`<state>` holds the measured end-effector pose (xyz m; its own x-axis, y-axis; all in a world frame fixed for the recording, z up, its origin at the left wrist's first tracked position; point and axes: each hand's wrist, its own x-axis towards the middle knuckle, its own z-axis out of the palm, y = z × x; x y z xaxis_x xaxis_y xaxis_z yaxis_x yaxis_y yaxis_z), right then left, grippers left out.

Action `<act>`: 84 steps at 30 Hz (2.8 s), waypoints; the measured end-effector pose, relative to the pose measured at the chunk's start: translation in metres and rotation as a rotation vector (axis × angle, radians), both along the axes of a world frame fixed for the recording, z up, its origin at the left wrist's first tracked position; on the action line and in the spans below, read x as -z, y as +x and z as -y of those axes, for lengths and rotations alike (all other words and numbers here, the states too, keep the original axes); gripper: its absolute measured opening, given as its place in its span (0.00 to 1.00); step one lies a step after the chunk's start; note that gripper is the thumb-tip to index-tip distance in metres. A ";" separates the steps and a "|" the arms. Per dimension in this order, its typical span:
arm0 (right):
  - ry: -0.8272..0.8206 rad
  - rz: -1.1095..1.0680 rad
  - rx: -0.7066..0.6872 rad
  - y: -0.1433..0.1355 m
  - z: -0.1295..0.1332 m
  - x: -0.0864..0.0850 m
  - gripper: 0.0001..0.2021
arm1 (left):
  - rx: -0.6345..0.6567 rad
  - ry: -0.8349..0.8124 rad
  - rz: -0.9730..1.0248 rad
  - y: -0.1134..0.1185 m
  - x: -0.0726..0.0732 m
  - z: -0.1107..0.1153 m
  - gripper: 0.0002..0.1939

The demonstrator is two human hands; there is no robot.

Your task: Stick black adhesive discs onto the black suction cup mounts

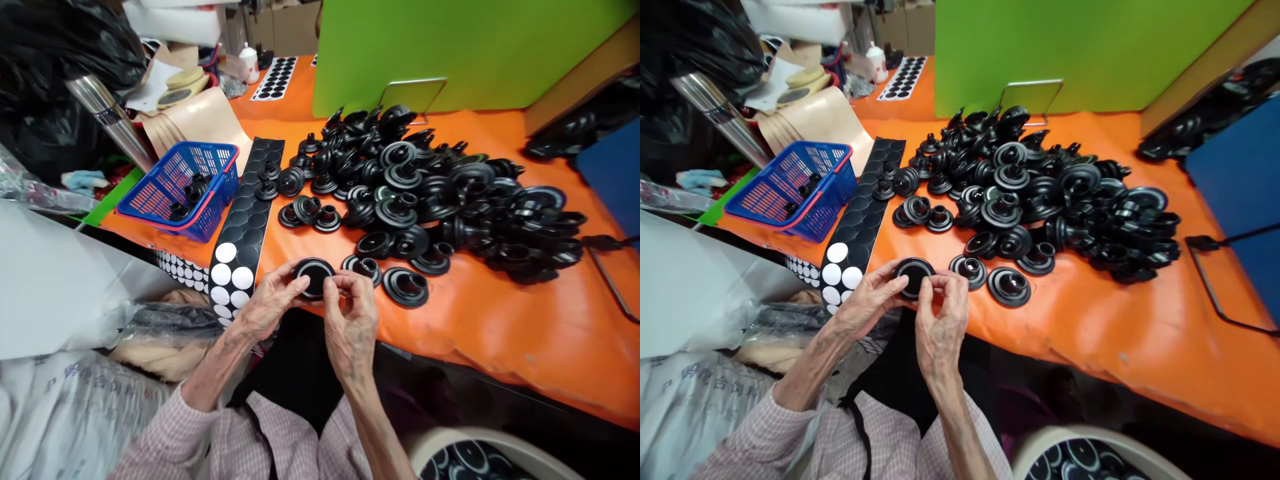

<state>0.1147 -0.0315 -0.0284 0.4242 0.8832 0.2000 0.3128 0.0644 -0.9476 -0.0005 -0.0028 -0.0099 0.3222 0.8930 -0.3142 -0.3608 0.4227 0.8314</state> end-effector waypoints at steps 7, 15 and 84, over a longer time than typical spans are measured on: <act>0.152 0.414 0.029 -0.008 -0.001 0.012 0.05 | -0.106 0.012 -0.078 -0.001 0.006 0.003 0.20; 0.071 0.219 0.050 -0.015 -0.003 0.016 0.05 | -0.121 0.038 -0.086 -0.007 0.007 0.003 0.19; -0.012 -0.018 -0.405 -0.020 0.014 0.004 0.20 | -0.146 0.065 -0.491 -0.037 -0.016 -0.002 0.15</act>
